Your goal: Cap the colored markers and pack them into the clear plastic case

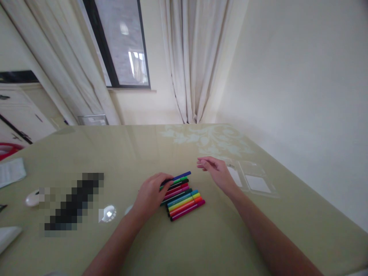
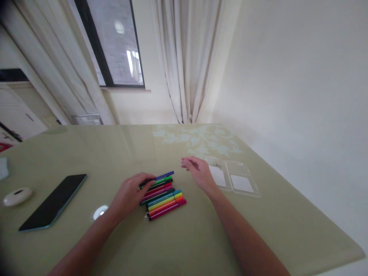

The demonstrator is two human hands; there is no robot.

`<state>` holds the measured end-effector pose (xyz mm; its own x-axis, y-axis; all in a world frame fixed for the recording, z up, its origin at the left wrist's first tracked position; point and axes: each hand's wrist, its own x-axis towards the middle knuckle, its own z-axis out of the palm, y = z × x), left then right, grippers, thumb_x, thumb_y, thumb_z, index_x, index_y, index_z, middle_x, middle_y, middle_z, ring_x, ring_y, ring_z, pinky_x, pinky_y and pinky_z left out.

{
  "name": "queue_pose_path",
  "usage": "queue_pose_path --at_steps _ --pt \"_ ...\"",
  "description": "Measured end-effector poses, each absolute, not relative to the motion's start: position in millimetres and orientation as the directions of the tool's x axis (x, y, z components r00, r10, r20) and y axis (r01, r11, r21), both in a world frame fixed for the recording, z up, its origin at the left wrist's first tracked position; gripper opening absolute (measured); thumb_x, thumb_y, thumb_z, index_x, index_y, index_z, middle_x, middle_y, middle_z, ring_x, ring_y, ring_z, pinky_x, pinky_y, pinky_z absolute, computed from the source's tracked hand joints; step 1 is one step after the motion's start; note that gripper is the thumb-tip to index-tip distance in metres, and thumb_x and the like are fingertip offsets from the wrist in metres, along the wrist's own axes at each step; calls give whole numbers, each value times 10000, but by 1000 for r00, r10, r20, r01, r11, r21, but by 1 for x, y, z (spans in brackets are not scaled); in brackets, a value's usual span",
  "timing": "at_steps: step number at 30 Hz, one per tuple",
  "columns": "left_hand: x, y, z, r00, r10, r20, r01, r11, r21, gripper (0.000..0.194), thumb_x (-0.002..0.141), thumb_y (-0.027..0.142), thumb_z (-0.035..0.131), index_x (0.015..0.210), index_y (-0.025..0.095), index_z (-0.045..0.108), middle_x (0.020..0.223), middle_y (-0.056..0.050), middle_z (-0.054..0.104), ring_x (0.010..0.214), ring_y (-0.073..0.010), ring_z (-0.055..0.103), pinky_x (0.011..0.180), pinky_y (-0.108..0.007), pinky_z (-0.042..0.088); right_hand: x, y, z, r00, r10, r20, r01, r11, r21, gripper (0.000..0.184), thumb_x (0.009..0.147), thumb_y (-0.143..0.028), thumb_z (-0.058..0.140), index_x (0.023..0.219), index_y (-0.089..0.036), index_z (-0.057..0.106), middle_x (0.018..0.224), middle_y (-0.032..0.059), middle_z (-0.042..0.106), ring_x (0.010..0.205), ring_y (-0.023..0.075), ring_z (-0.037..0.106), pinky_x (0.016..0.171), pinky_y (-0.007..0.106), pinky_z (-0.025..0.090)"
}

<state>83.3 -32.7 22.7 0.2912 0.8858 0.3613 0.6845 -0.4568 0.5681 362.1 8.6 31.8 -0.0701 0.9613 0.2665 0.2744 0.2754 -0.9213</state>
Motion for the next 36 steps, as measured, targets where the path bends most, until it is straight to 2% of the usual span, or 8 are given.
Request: queue_pose_path --at_steps 3,6,10,15,20,24,29,36 --pt "79 -29 19 300 908 293 774 -411 482 125 972 258 621 1012 237 737 995 -35 770 929 -243 696 876 -375 522 386 21 25 102 934 343 606 215 -766 287 968 -394 570 1042 -205 772 992 92 801 898 248 745 838 382 566" --pt "76 -27 16 322 905 278 807 -416 419 140 968 247 615 1013 232 747 1036 -54 746 980 -257 669 913 -397 508 398 25 22 59 937 345 885 111 -452 232 958 -286 580 1046 -196 775 1084 109 784 999 271 712 910 394 509" --pt "65 -20 14 276 915 295 809 -387 442 256 1023 308 517 1041 225 759 1095 -70 722 1031 -246 652 951 -382 498 394 21 20 -40 963 265 982 87 -167 185 965 -256 619 1032 -200 782 1130 98 770 1097 294 663 945 403 446" --pt "41 -11 10 89 971 221 923 -164 349 303 1013 301 483 1058 180 757 1093 -108 721 1051 -288 655 959 -413 485 385 18 21 -52 967 251 991 82 -108 129 949 -213 644 968 -216 772 1108 78 765 1094 283 649 926 398 416" --pt "31 -10 10 109 990 86 914 -134 383 347 1019 347 439 1018 200 753 1052 -98 715 1015 -271 672 924 -394 491 382 16 23 -85 958 273 984 123 -126 94 919 -192 660 956 -206 745 1039 81 780 1060 292 667 941 418 409" --pt "29 -12 12 117 993 32 904 -120 410 238 938 298 525 983 207 740 1042 -84 714 980 -261 683 888 -381 502 375 14 26 -51 951 305 903 174 -392 82 914 -231 665 971 -198 714 938 66 784 908 250 711 866 376 470" --pt "41 -16 21 93 982 167 854 -165 493 232 957 312 497 1002 218 704 1044 -75 749 997 -267 683 903 -398 509 357 3 35 -140 923 360 563 373 -737 128 914 -301 658 977 -216 730 921 36 784 856 199 724 817 328 536" --pt "72 -28 32 152 940 305 673 -324 665 210 962 378 564 1012 252 724 1000 -33 785 934 -240 711 860 -377 541 338 -13 51 -248 904 349 388 422 -819 168 907 -341 716 1015 -239 795 979 50 803 900 214 729 824 348 565"
